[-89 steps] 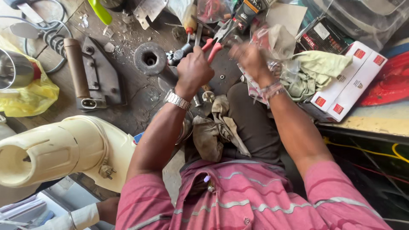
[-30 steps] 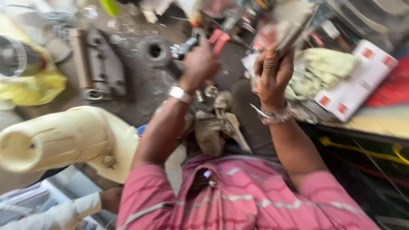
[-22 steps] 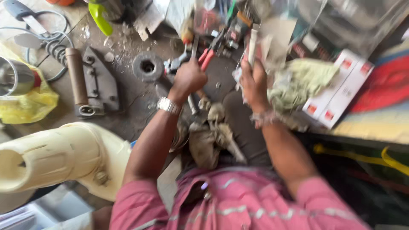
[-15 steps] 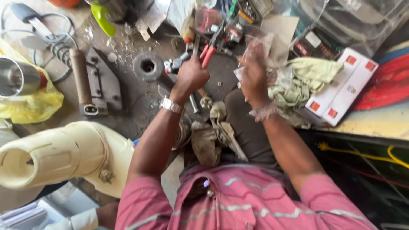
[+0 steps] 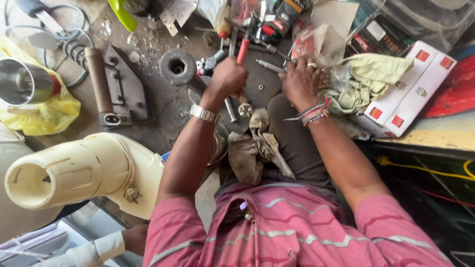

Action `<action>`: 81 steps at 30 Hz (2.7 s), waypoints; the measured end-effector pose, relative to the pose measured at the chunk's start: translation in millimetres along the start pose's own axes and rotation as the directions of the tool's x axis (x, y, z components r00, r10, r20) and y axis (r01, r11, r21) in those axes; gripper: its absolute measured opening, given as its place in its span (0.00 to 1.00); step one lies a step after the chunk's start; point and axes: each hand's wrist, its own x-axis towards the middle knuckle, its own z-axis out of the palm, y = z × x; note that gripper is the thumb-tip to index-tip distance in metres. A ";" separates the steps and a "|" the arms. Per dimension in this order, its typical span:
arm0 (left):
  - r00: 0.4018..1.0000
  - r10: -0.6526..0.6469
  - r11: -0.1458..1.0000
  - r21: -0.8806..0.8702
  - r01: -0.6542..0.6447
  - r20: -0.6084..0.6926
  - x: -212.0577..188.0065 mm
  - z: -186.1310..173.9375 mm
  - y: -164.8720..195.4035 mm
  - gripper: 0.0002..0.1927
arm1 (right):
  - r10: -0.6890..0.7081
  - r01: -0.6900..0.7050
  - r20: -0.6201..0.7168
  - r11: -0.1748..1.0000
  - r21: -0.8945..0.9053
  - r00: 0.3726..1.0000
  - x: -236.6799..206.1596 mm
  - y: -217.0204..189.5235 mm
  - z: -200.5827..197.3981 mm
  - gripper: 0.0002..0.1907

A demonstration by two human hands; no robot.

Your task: The person uses pliers to remove a metal ring from a blender blade assembly and then wipes the blade with a cloth. The person also handles a disassembled blender base and a metal container.

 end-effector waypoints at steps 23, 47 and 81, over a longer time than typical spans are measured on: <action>0.893 0.385 0.857 0.269 -0.439 0.231 -53.1 -1.0 48.5 0.26 | 0.029 -0.627 0.648 -0.222 0.747 0.761 2.8 -37.1 -35.4 0.21; 0.560 0.779 0.623 0.243 -0.744 -0.283 -27.8 2.2 31.4 0.07 | 0.058 -0.120 0.250 0.964 0.238 0.967 -9.2 -47.6 -95.1 0.21; 0.771 0.573 0.782 -0.096 -0.616 -0.277 -11.3 -4.5 24.7 0.11 | -0.075 -0.780 0.791 -0.243 0.576 0.607 -39.4 -24.5 -118.1 0.29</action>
